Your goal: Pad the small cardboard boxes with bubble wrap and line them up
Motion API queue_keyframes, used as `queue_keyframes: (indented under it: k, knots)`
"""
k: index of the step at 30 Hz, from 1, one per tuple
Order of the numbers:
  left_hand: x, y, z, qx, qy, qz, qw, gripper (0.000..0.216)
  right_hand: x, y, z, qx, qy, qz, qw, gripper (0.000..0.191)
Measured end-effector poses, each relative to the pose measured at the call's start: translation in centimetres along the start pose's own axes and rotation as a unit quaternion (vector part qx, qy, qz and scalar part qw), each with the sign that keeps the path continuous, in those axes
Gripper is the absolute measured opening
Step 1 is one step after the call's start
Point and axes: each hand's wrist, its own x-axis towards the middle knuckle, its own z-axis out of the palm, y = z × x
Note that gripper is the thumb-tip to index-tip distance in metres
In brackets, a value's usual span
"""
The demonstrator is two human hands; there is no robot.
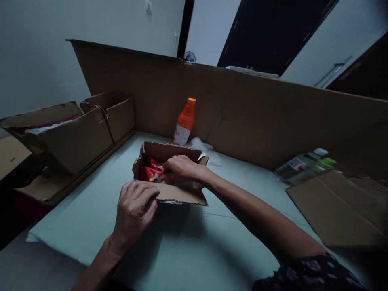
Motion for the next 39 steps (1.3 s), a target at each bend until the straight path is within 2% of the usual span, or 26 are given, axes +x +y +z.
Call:
queue_keyframes:
  k: [2, 5, 9, 11, 12, 17, 23, 27, 29, 31, 33, 34, 35, 36, 37, 39]
  knots:
    - [0.1, -0.1, 0.0, 0.001, -0.001, 0.003, 1.000, 0.023, -1.3, 1.0, -0.5, 0.035, 0.034, 0.018, 0.999, 0.020]
    - [0.1, -0.2, 0.0, 0.001, -0.005, 0.008, 1.000, 0.021, -3.5, 2.4, -1.0, 0.084, 0.064, 0.008, 0.994, 0.018]
    - [0.1, -0.2, 0.1, 0.007, -0.005, 0.008, 1.000, 0.020, -5.7, 2.7, -1.0, 0.081, 0.003, -0.005, 0.997, 0.026]
    - [0.1, -0.2, 0.1, 0.010, -0.002, 0.006, 1.000, 0.020, -6.3, 2.2, -0.7, 0.044, -0.004, 0.001, 0.999, 0.017]
    - [0.1, -0.1, 0.0, 0.012, -0.002, 0.005, 1.000, 0.020, -6.5, 1.9, -0.6, 0.025, -0.001, 0.004, 1.000, 0.014]
    - [0.2, 0.0, -0.2, 0.017, -0.014, 0.011, 1.000, 0.020, -6.5, 1.3, -0.3, -0.051, -0.013, 0.036, 0.998, 0.020]
    - [0.7, -0.2, 0.0, 0.042, -0.006, 0.023, 0.999, 0.017, -5.1, 1.2, 0.8, -0.065, -0.030, 0.025, 0.997, 0.022]
    - [0.9, -0.2, -0.1, 0.055, 0.006, 0.031, 0.998, 0.017, -5.2, 1.6, 1.4, -0.054, -0.004, 0.018, 0.998, 0.019]
    - [0.7, 0.0, -0.5, 0.069, 0.054, 0.024, 0.996, 0.021, -6.3, 2.3, 1.9, -0.020, 0.066, -0.005, 0.998, 0.016]
    - [0.1, 0.1, -1.2, 0.071, 0.117, -0.014, 0.990, 0.031, -8.3, 3.3, 3.0, 0.040, 0.212, -0.018, 0.976, 0.014]
    - [-0.6, -0.2, -2.0, 0.042, 0.152, -0.095, 0.983, 0.037, -10.9, 4.4, 4.9, 0.116, 0.381, 0.014, 0.917, 0.015]
    - [-1.1, -0.7, -2.2, 0.019, 0.154, -0.150, 0.976, 0.038, -12.2, 4.8, 6.2, 0.155, 0.446, 0.043, 0.880, 0.016]
    - [-1.5, -1.2, -2.3, -0.011, 0.144, -0.212, 0.967, 0.040, -13.4, 5.2, 7.7, 0.194, 0.485, 0.076, 0.850, 0.017]
    - [-2.0, -2.0, -2.3, -0.046, 0.126, -0.273, 0.953, 0.044, -14.3, 5.4, 9.4, 0.234, 0.497, 0.105, 0.829, 0.018]
    - [-2.4, -2.8, -2.0, -0.088, 0.105, -0.327, 0.935, 0.050, -15.0, 5.4, 11.2, 0.274, 0.484, 0.126, 0.822, 0.021]
    - [-2.9, -4.5, -1.0, -0.178, 0.070, -0.396, 0.898, 0.065, -15.1, 4.8, 14.7, 0.347, 0.412, 0.141, 0.831, 0.038]
